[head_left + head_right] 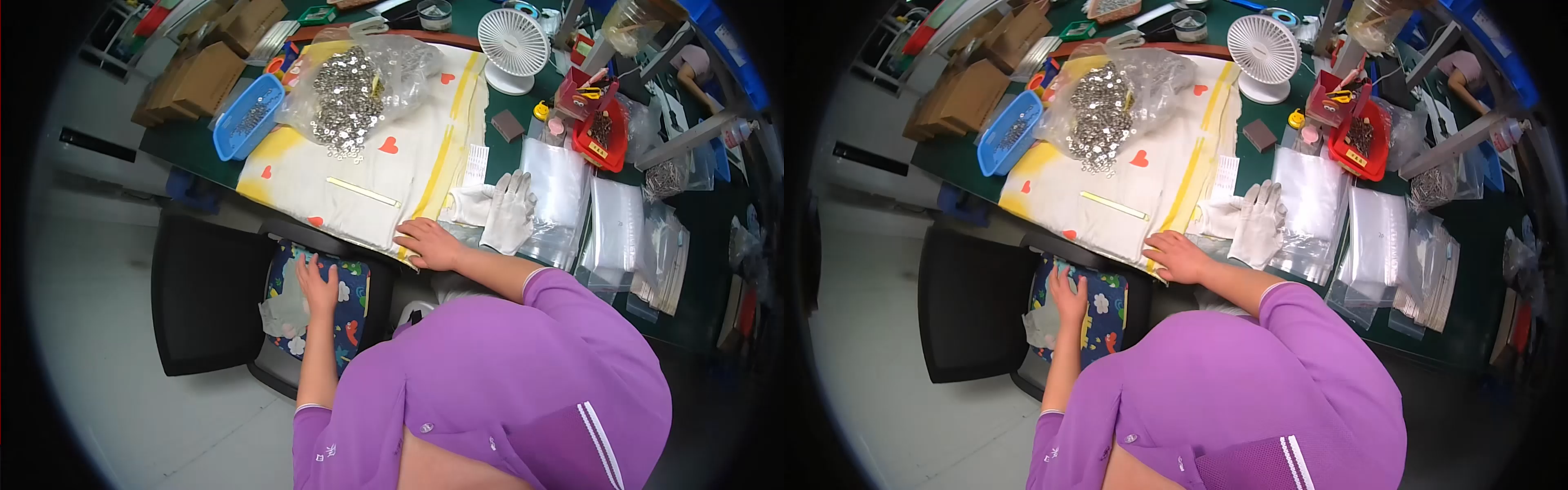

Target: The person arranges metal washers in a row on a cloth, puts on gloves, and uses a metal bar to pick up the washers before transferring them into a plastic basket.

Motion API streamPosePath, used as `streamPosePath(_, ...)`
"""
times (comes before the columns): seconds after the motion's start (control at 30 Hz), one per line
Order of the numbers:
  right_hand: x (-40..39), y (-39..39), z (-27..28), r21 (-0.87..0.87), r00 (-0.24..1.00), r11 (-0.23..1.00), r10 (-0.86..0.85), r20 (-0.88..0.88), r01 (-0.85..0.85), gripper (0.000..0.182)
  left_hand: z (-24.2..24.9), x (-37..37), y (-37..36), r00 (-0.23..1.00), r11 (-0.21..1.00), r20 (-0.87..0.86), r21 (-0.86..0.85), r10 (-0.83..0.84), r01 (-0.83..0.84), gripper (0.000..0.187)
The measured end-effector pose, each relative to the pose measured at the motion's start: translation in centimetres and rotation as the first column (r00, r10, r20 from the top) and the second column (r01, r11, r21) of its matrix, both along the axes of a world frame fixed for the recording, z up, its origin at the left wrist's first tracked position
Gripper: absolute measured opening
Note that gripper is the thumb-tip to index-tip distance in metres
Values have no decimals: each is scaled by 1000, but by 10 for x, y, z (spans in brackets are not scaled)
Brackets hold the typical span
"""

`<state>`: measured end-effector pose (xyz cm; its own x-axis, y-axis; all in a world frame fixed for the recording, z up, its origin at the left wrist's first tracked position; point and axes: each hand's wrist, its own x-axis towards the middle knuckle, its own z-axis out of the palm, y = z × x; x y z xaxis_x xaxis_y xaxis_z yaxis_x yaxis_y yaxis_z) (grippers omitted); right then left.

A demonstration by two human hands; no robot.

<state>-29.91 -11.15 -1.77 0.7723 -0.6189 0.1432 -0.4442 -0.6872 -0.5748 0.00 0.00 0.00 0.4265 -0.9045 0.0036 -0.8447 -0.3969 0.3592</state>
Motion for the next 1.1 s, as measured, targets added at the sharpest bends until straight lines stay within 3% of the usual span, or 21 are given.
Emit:
streamPosePath(0.07,-9,34,17,-37,996,997,66,62,-64,51,25,-2,-9,979,975,54,-95,-195,200,52)
streamPosePath(0.1,13,-40,0,-67,995,997,41,96,-35,51,22,22,-101,960,955,112,-119,-258,270,51)
streamPosePath(0.2,3,-28,-3,8,991,998,66,118,-67,44,12,33,-149,886,888,132,-67,-445,456,55)
streamPosePath(0.27,4,-30,-12,-13,991,999,41,126,-40,43,20,36,-189,720,737,172,67,-672,672,61)
streamPosePath(0.3,3,-28,-16,-44,990,998,52,131,-47,42,19,37,-203,697,713,156,78,-700,697,61)
streamPosePath(0.4,5,-28,-11,-23,988,1000,25,151,-22,36,9,47,-235,486,484,27,144,-874,863,71)
streamPosePath(0.5,3,-35,-5,-37,985,999,7,174,-1,27,-8,56,-241,437,438,30,77,-899,896,70)
streamPosePath(0.57,3,-39,0,-21,994,999,51,98,-50,24,-13,60,-243,409,410,26,60,-912,910,68)
streamPosePath(1.1,3,-23,-16,-28,972,994,-98,215,106,26,-25,71,-245,358,361,50,45,-932,932,64)
